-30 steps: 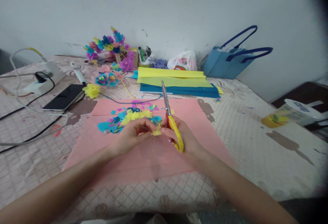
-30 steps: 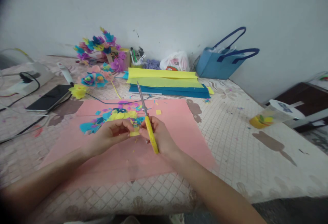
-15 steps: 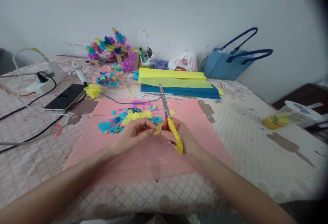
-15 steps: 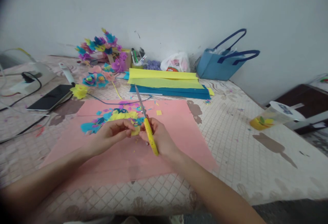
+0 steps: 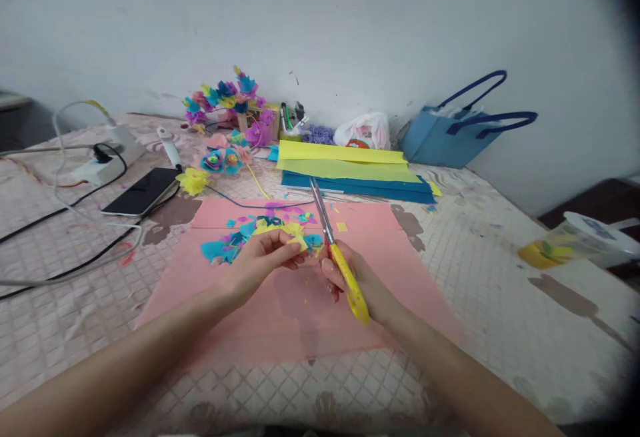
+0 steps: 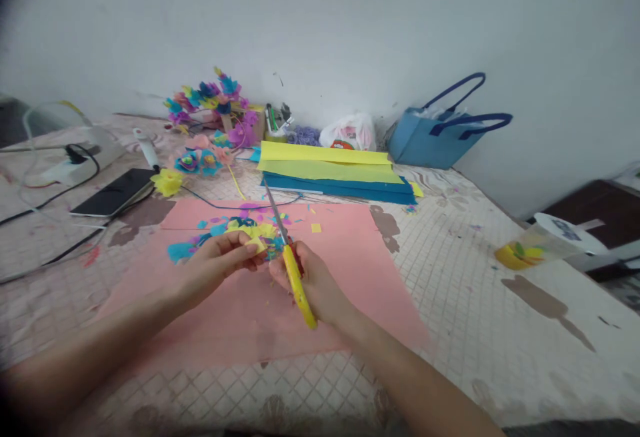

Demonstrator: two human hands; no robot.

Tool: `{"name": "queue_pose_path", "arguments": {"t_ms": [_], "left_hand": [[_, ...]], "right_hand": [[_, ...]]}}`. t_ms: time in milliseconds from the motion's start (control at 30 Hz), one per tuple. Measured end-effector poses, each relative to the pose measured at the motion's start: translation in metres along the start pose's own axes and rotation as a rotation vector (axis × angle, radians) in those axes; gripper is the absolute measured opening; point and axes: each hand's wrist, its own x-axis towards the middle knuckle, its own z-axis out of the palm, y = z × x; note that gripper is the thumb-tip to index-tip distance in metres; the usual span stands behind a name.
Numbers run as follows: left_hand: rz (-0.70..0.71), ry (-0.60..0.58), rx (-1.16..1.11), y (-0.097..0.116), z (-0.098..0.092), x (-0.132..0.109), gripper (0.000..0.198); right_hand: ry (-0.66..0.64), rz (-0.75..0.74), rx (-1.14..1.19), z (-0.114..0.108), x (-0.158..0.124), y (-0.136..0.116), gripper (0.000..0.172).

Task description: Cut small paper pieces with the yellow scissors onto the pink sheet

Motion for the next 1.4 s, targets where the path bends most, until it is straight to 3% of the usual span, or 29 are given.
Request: {"name": "queue_pose_path", "arguments": {"t_ms": [200, 333, 667, 1400], "left_hand": [[0.055, 0.121, -0.201, 0.013, -0.006, 0.001, 0.022], [0.080, 0.124, -0.251, 0.018, -0.010, 0.002, 0.021], [0.120, 0.132, -0.208, 0.022, -0.013, 0.001, 0.021], [0.114, 0.153, -0.184, 0.022, -0.012, 0.000, 0.023]], "right_hand": [[-0.047, -0.042, -0.269, 0.000, -0.003, -0.002, 0.026], [-0.069, -0.020, -0.340, 0.000, -0.003, 0.000, 0.016], [-0.065, 0.024, -0.388, 0.002, -0.003, 0.004, 0.012], [-0.015, -0.027, -0.429, 0.003, 0.001, 0.011, 0.012]]}}
